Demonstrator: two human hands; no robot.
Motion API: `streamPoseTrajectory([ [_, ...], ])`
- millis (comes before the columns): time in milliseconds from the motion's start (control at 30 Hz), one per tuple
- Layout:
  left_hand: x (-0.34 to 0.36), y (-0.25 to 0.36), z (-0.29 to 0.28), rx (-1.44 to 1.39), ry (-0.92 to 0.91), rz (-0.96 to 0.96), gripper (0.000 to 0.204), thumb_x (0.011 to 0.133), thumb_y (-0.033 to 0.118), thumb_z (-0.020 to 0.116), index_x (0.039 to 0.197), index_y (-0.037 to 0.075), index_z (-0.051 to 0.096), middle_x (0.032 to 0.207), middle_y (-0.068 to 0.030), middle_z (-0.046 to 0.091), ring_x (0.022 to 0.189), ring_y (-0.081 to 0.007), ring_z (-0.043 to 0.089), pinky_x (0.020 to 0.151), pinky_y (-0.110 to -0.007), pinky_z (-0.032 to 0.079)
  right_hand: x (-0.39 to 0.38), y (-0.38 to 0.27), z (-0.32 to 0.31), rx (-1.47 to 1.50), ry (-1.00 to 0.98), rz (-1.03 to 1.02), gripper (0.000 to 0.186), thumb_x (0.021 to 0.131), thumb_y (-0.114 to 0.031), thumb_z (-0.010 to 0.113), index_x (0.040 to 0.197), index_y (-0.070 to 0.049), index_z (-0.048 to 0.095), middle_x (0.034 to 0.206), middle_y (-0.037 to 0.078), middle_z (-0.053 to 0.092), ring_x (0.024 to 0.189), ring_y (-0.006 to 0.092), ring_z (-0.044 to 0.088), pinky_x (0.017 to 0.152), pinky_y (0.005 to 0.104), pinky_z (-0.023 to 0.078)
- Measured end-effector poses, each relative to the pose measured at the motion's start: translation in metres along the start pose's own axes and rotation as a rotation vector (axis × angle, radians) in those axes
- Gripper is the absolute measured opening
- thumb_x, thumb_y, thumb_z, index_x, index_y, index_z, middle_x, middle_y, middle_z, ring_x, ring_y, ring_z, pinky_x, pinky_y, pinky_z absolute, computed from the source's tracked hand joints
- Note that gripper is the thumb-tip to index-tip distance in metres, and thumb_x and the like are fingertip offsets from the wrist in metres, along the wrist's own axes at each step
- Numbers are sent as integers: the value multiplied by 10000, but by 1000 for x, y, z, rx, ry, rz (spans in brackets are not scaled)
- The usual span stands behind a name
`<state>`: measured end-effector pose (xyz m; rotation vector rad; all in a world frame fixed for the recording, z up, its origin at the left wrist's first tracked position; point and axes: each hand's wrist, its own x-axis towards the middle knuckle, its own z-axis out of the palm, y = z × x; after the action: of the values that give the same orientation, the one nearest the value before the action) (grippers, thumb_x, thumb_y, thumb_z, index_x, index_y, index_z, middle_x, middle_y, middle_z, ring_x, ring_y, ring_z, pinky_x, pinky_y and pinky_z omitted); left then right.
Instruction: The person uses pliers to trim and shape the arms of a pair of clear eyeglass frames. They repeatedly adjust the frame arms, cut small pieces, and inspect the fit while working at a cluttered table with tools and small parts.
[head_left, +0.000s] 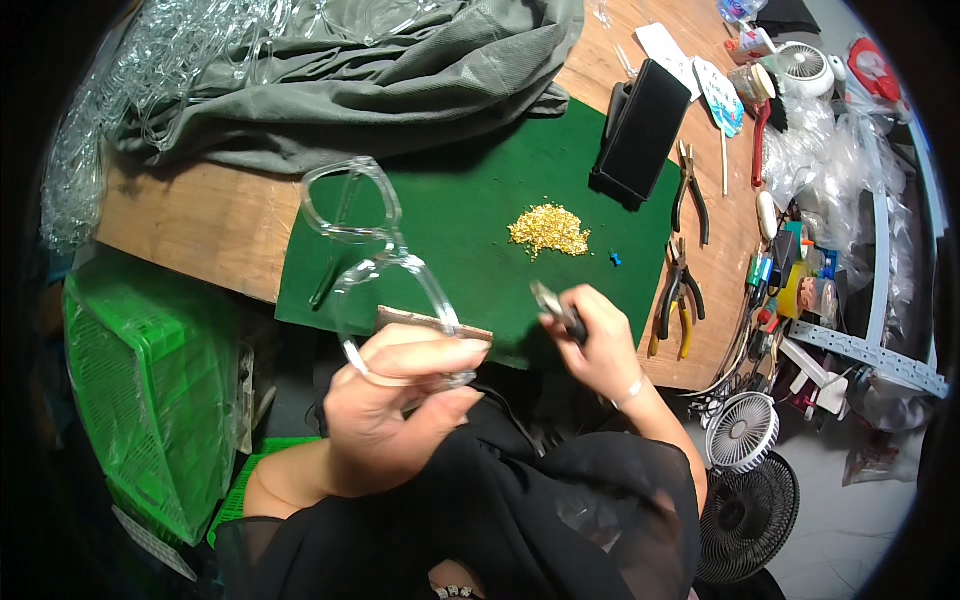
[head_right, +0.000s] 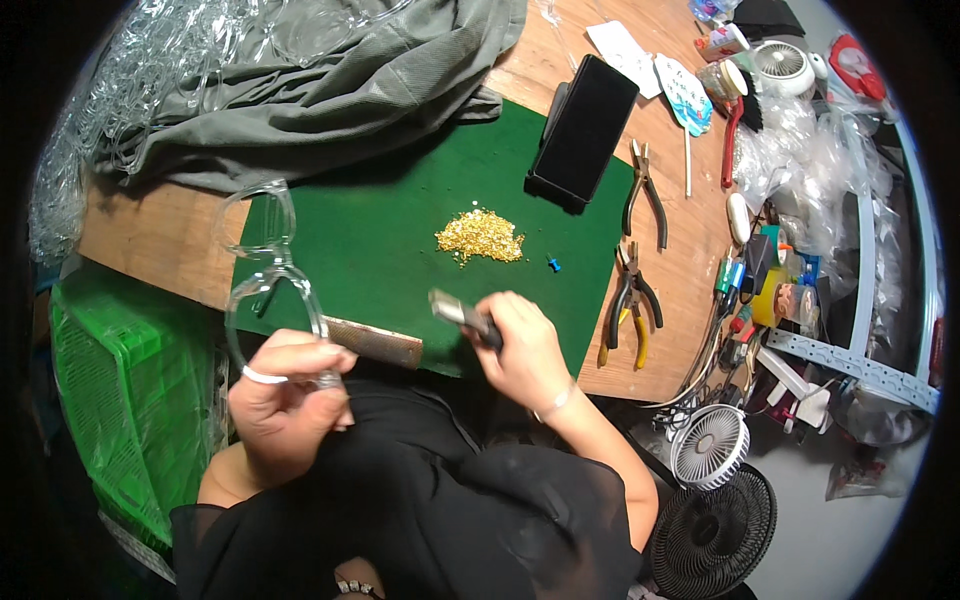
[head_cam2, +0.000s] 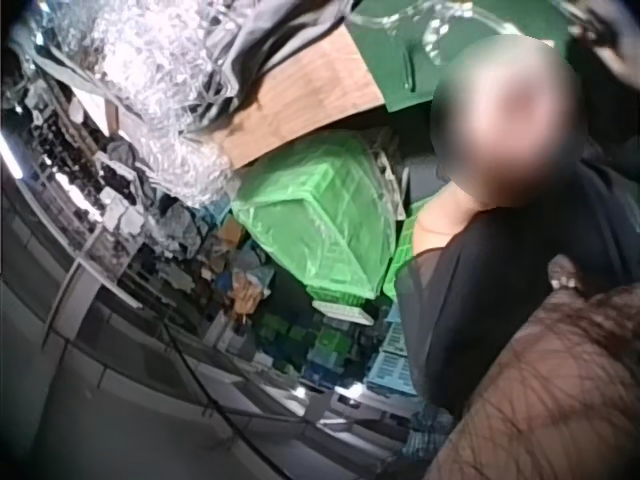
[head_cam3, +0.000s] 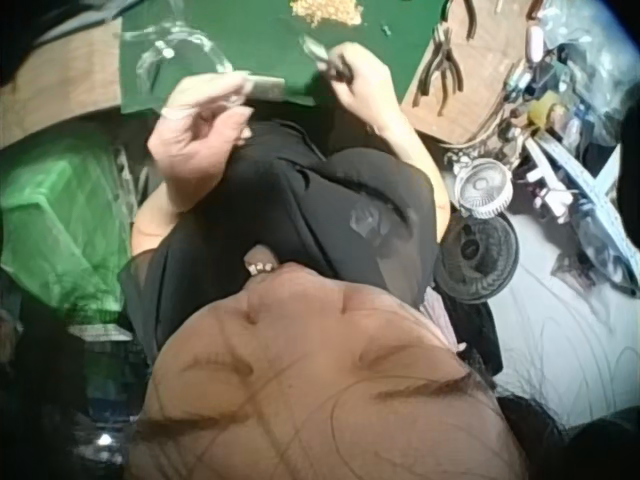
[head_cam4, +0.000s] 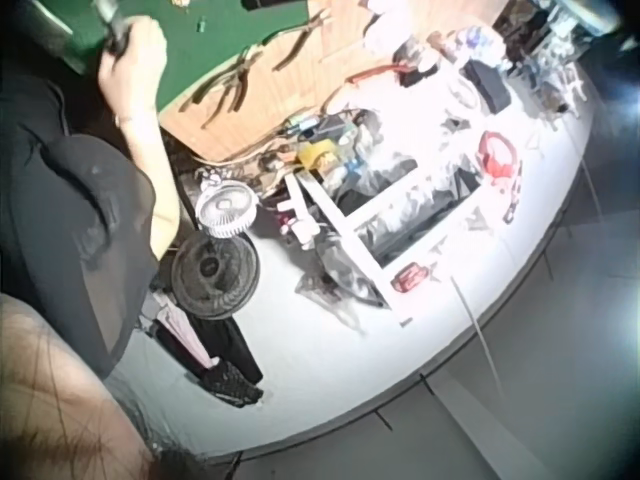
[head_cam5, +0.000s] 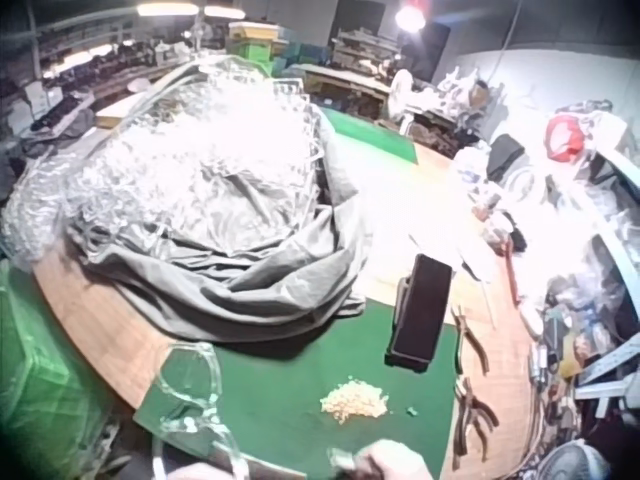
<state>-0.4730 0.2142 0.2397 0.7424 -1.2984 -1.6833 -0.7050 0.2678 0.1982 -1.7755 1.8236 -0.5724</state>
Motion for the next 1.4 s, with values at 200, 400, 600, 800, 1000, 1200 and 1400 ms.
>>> streamPoseTrajectory([
  [200, 5, 2, -13, 22, -62, 105, 316, 712, -77, 682, 1006, 2, 597, 1184, -218, 510, 914, -230, 618, 773, -300, 507, 16, 22, 20, -105, 145, 52, 186, 703, -26, 637, 854, -31, 530, 768, 130, 541, 740, 317, 537, 663, 395, 434],
  [400, 5, -5, -15, -24, -109, 58, 309, 749, -75, 628, 1038, -13, 539, 1205, -220, 499, 1008, -220, 578, 830, -297, 462, 37, 23, 26, -208, 82, 138, 176, 737, -60, 614, 899, -37, 550, 854, 134, 566, 841, 318, 549, 716, 394, 406],
  [600, 7, -12, -12, 107, -118, -6, 734, 761, -114, 552, 1345, -65, 110, 1156, -177, 556, 865, -110, 578, 802, -219, 444, 40, 16, 27, -222, 80, 131, 180, 732, -51, 612, 903, -45, 555, 841, 134, 570, 846, 311, 549, 720, 381, 399],
  [800, 8, -20, -5, -61, -78, -54, 984, 745, -118, 568, 1408, 65, -135, 1156, -209, 537, 784, -90, 545, 790, -236, 445, 38, 24, 20, -59, 61, 206, 166, 743, -79, 629, 885, -32, 558, 831, 139, 565, 821, 330, 555, 695, 405, 416],
  [1000, 10, -23, -1, -65, -168, -29, 972, 734, -127, 595, 1409, 63, -77, 1184, -222, 512, 804, -103, 560, 800, -259, 459, 36, 20, 31, -235, 89, 147, 177, 744, -117, 652, 889, -53, 572, 848, 114, 569, 836, 293, 556, 701, 377, 385],
  [1200, 9, -34, 5, 36, -172, 155, 970, 708, -108, 689, 1394, 38, 19, 1178, -258, 516, 1029, -227, 575, 782, -276, 500, 36, 17, 29, -156, 113, 105, 170, 747, -119, 661, 871, -48, 569, 818, 109, 569, 784, 297, 557, 677, 376, 390],
  [1400, 8, -37, 5, -36, -136, 112, 931, 718, -121, 663, 1396, 43, 46, 1191, -260, 509, 1004, -213, 580, 793, -291, 495, 12, -48, -8, 522, 98, -38, 218, 630, 70, 626, 814, -33, 569, 780, 91, 610, 707, 224, 597, 649, 319, 455],
])
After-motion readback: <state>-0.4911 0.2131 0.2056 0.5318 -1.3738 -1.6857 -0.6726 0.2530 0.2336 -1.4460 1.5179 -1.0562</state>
